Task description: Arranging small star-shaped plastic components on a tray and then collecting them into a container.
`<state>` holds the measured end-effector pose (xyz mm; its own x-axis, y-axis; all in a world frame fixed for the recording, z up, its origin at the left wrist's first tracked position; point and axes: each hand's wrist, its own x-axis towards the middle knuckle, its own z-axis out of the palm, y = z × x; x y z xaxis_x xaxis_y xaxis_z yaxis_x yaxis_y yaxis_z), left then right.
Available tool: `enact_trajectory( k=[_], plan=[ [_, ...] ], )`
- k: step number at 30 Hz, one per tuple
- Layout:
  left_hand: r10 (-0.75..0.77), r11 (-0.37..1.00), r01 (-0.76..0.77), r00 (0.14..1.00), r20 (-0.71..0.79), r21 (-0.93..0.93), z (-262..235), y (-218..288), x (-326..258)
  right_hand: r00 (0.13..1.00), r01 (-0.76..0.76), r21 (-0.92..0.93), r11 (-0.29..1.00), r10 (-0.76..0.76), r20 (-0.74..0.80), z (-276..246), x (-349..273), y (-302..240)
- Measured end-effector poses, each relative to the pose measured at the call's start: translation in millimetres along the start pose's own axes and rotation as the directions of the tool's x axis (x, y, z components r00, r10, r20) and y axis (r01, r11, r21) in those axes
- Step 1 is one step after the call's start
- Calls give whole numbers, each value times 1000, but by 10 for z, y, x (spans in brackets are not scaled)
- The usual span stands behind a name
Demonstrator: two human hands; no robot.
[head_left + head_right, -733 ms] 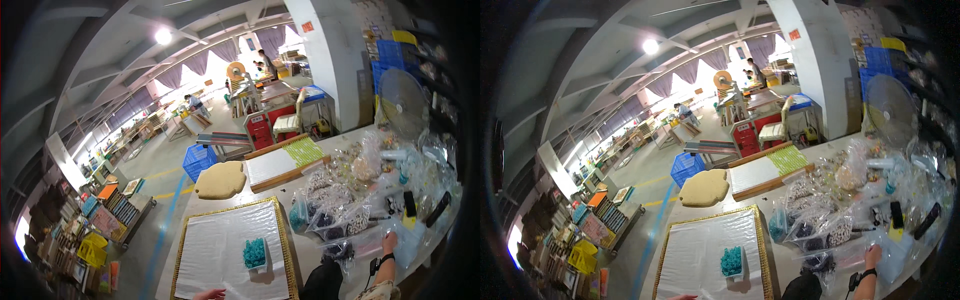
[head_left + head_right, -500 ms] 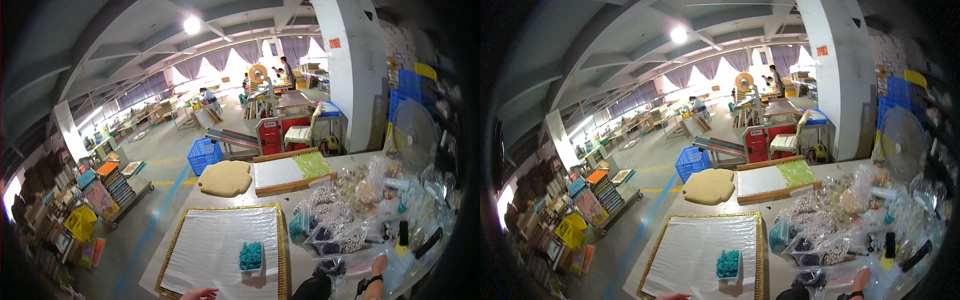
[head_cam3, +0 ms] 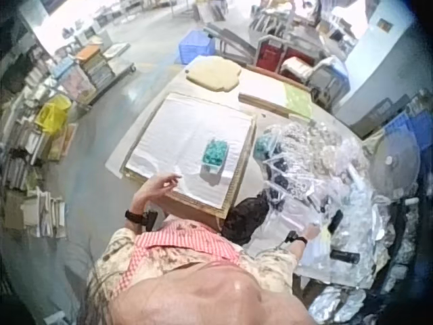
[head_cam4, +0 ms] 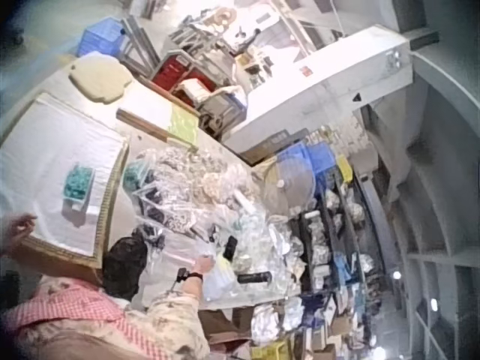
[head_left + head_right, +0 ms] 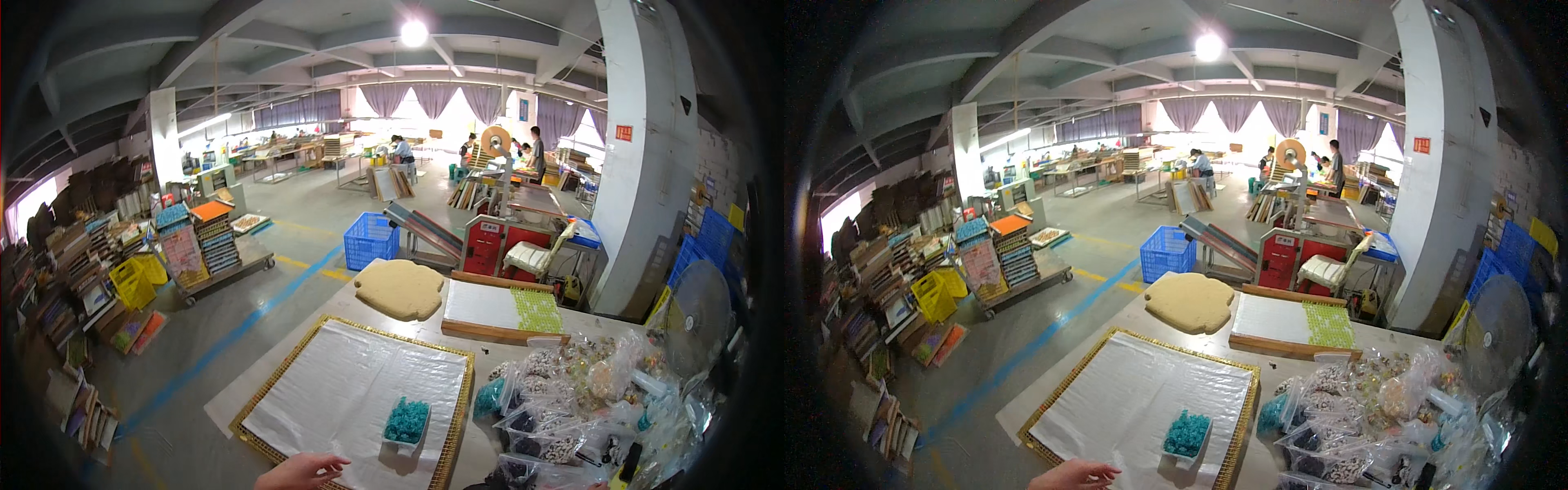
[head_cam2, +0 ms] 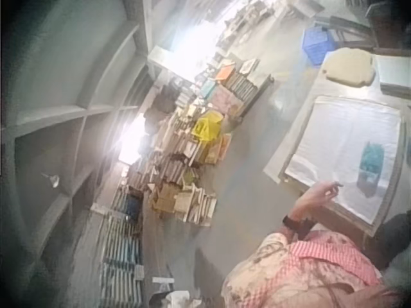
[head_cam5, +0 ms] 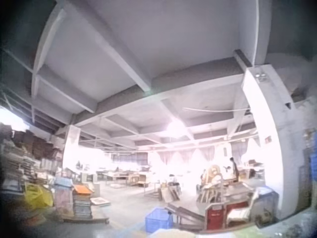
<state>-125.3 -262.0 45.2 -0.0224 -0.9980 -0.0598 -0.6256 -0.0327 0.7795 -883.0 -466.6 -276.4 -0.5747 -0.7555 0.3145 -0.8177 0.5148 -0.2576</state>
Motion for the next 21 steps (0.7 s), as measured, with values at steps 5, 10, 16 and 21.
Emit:
enact_trajectory(
  k=[5,10,16,21],
  plan=[
    [28,999,-29,997,-71,-21,-37,13,-8,973,-177,48,983,182,-145,-81,102,-57],
    [33,999,-34,999,-40,-5,-81,-60,-78,914,6,156,988,58,-403,-663,8,-522],
    [-57,993,67,993,102,-93,-265,-220,-38,954,59,457,887,84,-286,-1585,231,-1199],
    [90,983,-70,990,112,-172,-518,-252,141,916,347,565,749,-140,-377,-2324,139,-2398]
  ],
)
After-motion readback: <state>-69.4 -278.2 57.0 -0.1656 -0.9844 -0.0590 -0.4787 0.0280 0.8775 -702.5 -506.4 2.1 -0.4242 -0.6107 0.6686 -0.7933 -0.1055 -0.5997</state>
